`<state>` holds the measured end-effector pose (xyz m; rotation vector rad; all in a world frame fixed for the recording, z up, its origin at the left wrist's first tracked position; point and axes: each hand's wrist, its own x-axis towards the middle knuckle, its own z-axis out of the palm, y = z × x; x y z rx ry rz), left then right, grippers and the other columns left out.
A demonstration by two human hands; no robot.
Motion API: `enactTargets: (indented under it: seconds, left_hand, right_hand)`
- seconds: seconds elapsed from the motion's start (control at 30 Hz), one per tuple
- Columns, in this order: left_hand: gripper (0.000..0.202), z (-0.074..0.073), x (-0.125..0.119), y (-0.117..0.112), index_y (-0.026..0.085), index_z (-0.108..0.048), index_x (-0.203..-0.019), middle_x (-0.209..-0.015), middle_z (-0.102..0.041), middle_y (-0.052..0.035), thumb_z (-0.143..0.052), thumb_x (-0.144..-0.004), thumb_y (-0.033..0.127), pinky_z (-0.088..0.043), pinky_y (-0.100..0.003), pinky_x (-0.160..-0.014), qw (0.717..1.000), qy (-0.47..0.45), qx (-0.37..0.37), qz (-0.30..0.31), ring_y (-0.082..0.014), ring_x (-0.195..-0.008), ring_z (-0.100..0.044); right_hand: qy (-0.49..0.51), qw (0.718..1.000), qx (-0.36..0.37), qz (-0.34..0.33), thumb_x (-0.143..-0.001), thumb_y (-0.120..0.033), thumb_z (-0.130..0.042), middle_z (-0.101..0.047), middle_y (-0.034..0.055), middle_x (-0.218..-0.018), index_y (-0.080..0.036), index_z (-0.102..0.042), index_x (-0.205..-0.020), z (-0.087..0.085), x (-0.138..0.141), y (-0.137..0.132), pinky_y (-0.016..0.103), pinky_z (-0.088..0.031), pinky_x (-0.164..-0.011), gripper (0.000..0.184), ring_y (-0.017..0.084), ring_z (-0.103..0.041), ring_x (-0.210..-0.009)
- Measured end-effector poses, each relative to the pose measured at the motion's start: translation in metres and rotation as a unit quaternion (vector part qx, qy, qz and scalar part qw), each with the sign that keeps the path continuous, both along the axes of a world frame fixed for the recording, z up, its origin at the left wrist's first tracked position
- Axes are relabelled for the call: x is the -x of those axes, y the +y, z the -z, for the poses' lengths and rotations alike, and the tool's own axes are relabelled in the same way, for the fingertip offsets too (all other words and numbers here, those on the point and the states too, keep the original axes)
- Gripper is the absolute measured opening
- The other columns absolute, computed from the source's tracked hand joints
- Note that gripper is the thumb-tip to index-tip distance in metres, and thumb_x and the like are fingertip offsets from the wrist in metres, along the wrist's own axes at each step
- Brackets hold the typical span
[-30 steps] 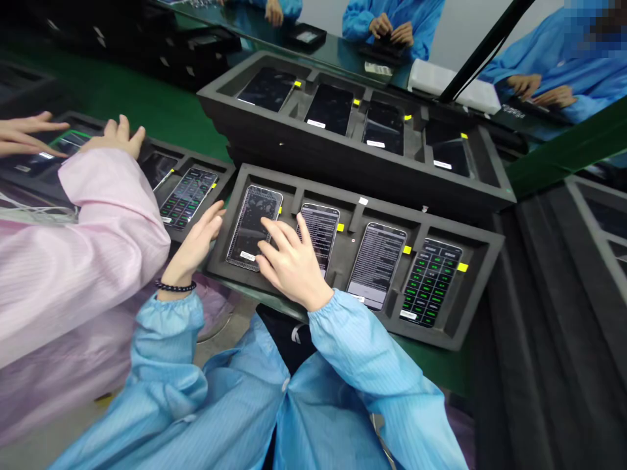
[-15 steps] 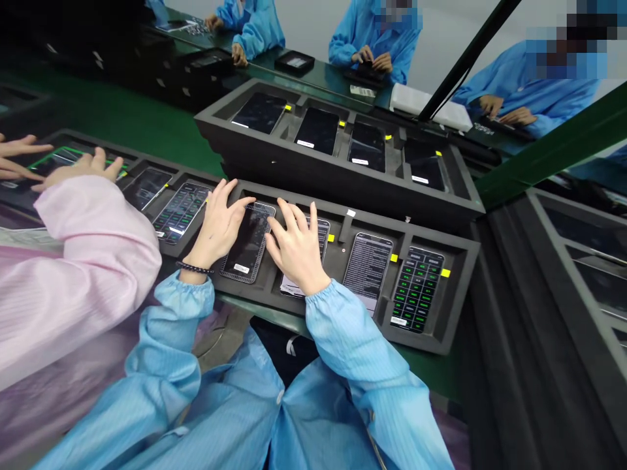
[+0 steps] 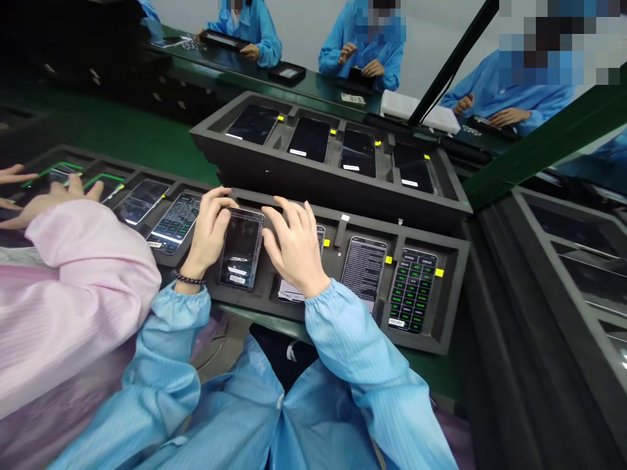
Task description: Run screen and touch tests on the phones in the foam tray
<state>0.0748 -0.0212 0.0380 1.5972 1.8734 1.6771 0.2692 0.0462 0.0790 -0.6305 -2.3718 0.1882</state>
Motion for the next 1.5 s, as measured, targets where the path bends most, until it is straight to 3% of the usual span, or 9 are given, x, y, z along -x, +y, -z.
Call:
enactTargets:
  seconds: [0.17,0.33,0.5,0.63,0.83,0.97,1.2,1.37,1.5]
  left_hand:
    - [0.068,0.007,0.002,-0.022,0.023,-0.046,-0.136,-0.129,-0.067,-0.0103,-0.076,-0.079,0.046,-0.055,-0.04,-0.097,0.941,-0.273,0.058,0.189,-0.0293,-0.117,-0.066]
    - [0.073,0.01,-0.007,-0.026,0.017,-0.058,-0.131,-0.126,-0.071,-0.0118,-0.088,-0.068,0.038,-0.057,-0.04,-0.098,0.914,-0.276,0.187,0.229,-0.031,-0.114,-0.068]
    - [0.057,-0.004,-0.041,-0.023,0.02,-0.062,-0.133,-0.131,-0.07,-0.0086,-0.071,-0.082,0.044,-0.05,-0.051,-0.112,0.906,-0.386,0.119,0.126,-0.034,-0.133,-0.058]
    - [0.061,-0.02,-0.077,-0.031,0.027,-0.051,-0.148,-0.149,-0.058,-0.0066,-0.029,-0.1,0.059,-0.039,-0.06,-0.12,0.861,-0.457,0.103,0.198,-0.032,-0.149,-0.04]
    - [0.067,-0.02,-0.151,-0.05,0.025,-0.065,-0.135,-0.14,-0.064,-0.0092,-0.028,-0.097,0.067,-0.044,-0.059,-0.114,0.687,-0.625,0.191,0.318,-0.0328,-0.136,-0.055]
    - [0.066,-0.01,-0.2,-0.069,0.023,-0.074,-0.122,-0.127,-0.072,-0.0108,-0.034,-0.096,0.069,-0.051,-0.057,-0.108,0.559,-0.69,0.24,0.394,-0.0317,-0.116,-0.068]
    - [0.06,0.015,-0.24,-0.089,0.03,-0.068,-0.134,-0.145,-0.062,-0.0007,-0.057,-0.088,0.066,-0.025,-0.045,-0.13,0.625,-0.646,0.259,0.353,-0.0288,-0.154,-0.032]
    - [0.061,0.021,-0.239,-0.096,0.034,-0.069,-0.131,-0.15,-0.057,0.0059,-0.059,-0.084,0.072,-0.019,-0.039,-0.133,0.666,-0.626,0.272,0.301,-0.0239,-0.158,-0.018]
    - [0.049,0.011,-0.24,-0.098,0.034,-0.074,-0.123,-0.149,-0.057,0.0068,-0.063,-0.086,0.064,-0.016,-0.041,-0.133,0.648,-0.628,0.267,0.339,-0.0241,-0.159,-0.014]
  right_hand:
    - [0.042,0.998,0.048,0.007,-0.104,-0.031,-0.042,-0.057,0.0109,-0.144,-0.023,-0.059,-0.134,-0.004,-0.04,-0.014,0.05,-0.045,-0.114,0.035,0.028,-0.052,-0.132]
    - [0.059,0.995,0.081,-0.001,-0.105,-0.03,-0.043,-0.059,0.0121,-0.142,-0.021,-0.058,-0.135,-0.006,-0.068,-0.03,0.048,-0.048,-0.111,0.035,0.027,-0.055,-0.131]
    - [0.114,0.981,0.156,0.005,-0.105,-0.029,-0.042,-0.063,0.0085,-0.138,-0.024,-0.056,-0.137,-0.004,-0.1,-0.05,0.045,-0.048,-0.112,0.035,0.024,-0.057,-0.131]
    - [0.176,0.958,0.219,0.056,-0.105,-0.033,-0.042,-0.066,0.0071,-0.133,-0.025,-0.058,-0.135,0.008,-0.129,-0.068,0.043,-0.053,-0.105,0.035,0.023,-0.063,-0.12]
    - [0.265,0.907,0.301,0.127,-0.104,-0.034,-0.043,-0.066,0.0078,-0.133,-0.025,-0.056,-0.138,0.026,-0.165,-0.087,0.041,-0.057,-0.1,0.038,0.022,-0.067,-0.114]
    - [0.248,0.926,0.234,0.164,-0.103,-0.033,-0.041,-0.058,0.0086,-0.145,-0.027,-0.056,-0.139,0.019,-0.188,-0.097,0.048,-0.053,-0.108,0.04,0.027,-0.06,-0.127]
    - [0.046,0.988,0.005,0.15,-0.104,-0.044,-0.04,-0.039,0.0064,-0.162,-0.032,-0.058,-0.142,0.001,-0.196,-0.113,0.062,-0.016,-0.13,0.044,0.034,-0.045,-0.143]
    - [0.006,0.986,-0.012,0.164,-0.104,-0.047,-0.043,-0.048,0.0052,-0.156,-0.033,-0.057,-0.143,-0.001,-0.192,-0.115,0.06,-0.011,-0.132,0.044,0.031,-0.046,-0.142]
    - [0.007,0.986,-0.009,0.168,-0.104,-0.045,-0.043,-0.048,0.0039,-0.157,-0.036,-0.055,-0.145,0.001,-0.199,-0.118,0.063,-0.011,-0.13,0.044,0.031,-0.046,-0.141]
